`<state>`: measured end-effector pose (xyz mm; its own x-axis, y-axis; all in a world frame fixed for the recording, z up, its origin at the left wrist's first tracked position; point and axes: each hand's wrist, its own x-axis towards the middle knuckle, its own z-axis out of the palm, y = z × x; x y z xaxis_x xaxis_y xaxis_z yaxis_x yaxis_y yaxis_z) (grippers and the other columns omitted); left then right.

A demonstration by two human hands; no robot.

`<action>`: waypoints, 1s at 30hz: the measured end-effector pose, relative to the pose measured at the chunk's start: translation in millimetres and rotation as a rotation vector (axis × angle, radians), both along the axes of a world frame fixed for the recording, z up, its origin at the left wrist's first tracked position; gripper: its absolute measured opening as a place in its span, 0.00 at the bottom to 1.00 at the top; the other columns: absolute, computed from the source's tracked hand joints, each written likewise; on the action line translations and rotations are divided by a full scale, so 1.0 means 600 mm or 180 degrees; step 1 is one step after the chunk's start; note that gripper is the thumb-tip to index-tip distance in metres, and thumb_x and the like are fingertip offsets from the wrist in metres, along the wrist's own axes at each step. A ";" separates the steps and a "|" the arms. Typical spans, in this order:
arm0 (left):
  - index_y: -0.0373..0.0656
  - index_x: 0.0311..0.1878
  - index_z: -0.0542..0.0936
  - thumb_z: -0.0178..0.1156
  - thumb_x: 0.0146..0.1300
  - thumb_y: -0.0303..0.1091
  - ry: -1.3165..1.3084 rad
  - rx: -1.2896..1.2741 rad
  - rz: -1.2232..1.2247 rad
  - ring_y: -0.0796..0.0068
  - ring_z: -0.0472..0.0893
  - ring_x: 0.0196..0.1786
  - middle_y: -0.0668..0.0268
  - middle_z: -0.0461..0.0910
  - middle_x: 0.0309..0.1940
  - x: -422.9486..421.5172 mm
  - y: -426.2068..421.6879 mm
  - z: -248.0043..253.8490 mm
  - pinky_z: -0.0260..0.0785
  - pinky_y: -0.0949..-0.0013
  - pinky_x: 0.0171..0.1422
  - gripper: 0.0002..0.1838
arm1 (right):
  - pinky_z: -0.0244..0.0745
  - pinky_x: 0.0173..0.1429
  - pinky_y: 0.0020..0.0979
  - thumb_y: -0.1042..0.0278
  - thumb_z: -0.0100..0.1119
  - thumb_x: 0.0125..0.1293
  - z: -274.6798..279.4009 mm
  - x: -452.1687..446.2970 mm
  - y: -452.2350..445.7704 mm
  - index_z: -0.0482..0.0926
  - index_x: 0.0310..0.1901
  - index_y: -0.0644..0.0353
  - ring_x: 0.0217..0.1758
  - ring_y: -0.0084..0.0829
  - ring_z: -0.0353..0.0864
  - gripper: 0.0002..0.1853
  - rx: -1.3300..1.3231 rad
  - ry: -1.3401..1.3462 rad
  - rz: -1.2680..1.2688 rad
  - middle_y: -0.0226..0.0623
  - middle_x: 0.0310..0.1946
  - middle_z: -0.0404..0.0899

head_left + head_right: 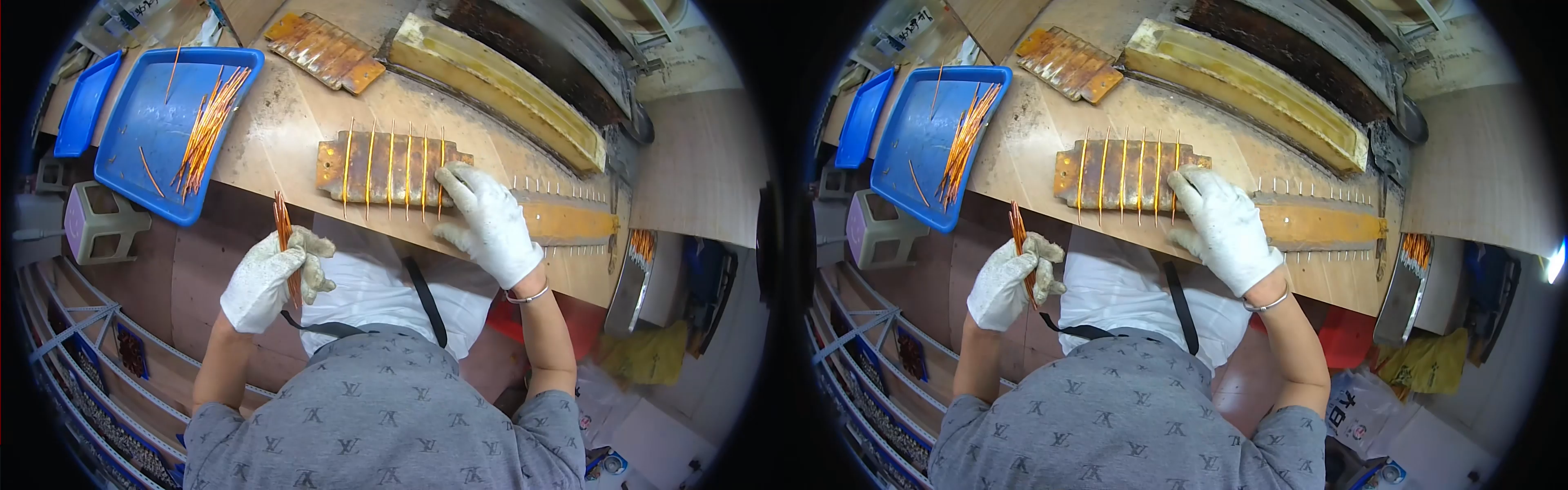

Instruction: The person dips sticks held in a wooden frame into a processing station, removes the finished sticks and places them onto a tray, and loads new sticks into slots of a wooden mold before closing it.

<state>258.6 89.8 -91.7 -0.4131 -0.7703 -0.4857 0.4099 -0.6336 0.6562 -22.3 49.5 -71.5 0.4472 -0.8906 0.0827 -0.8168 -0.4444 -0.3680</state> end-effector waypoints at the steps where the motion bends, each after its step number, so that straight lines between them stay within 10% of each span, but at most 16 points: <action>1: 0.32 0.44 0.68 0.49 0.64 0.35 -0.0035 -0.0008 0.0017 0.74 0.74 0.22 0.59 0.74 0.26 0.000 0.001 0.001 0.74 0.60 0.43 0.14 | 0.67 0.52 0.35 0.68 0.65 0.42 0.000 -0.001 -0.001 0.69 0.50 0.63 0.50 0.42 0.70 0.29 0.0028 -0.0013 0.0017 0.43 0.46 0.70; 25: 0.32 0.46 0.68 0.47 0.63 0.33 -0.0205 -0.0028 0.0225 0.74 0.75 0.24 0.61 0.74 0.24 0.028 0.003 -0.010 0.73 0.63 0.42 0.14 | 0.66 0.51 0.34 0.64 0.67 0.39 -0.007 0.021 -0.008 0.71 0.49 0.58 0.49 0.38 0.71 0.30 -0.0111 -0.0003 0.0149 0.37 0.45 0.72; 28: 0.34 0.42 0.68 0.46 0.62 0.29 -0.0144 0.0035 0.0152 0.71 0.78 0.29 0.52 0.72 0.42 0.034 -0.001 -0.008 0.74 0.67 0.37 0.09 | 0.67 0.50 0.35 0.64 0.68 0.39 -0.009 0.029 -0.008 0.72 0.49 0.59 0.49 0.39 0.71 0.30 -0.0177 -0.0005 0.0103 0.38 0.44 0.72; 30: 0.34 0.43 0.69 0.49 0.62 0.36 -0.0432 -0.0156 0.0055 0.73 0.77 0.27 0.57 0.75 0.31 0.041 -0.009 0.006 0.73 0.69 0.36 0.14 | 0.67 0.51 0.36 0.65 0.69 0.36 -0.012 0.028 -0.009 0.71 0.50 0.60 0.50 0.40 0.71 0.33 -0.0148 0.0046 0.0122 0.40 0.45 0.72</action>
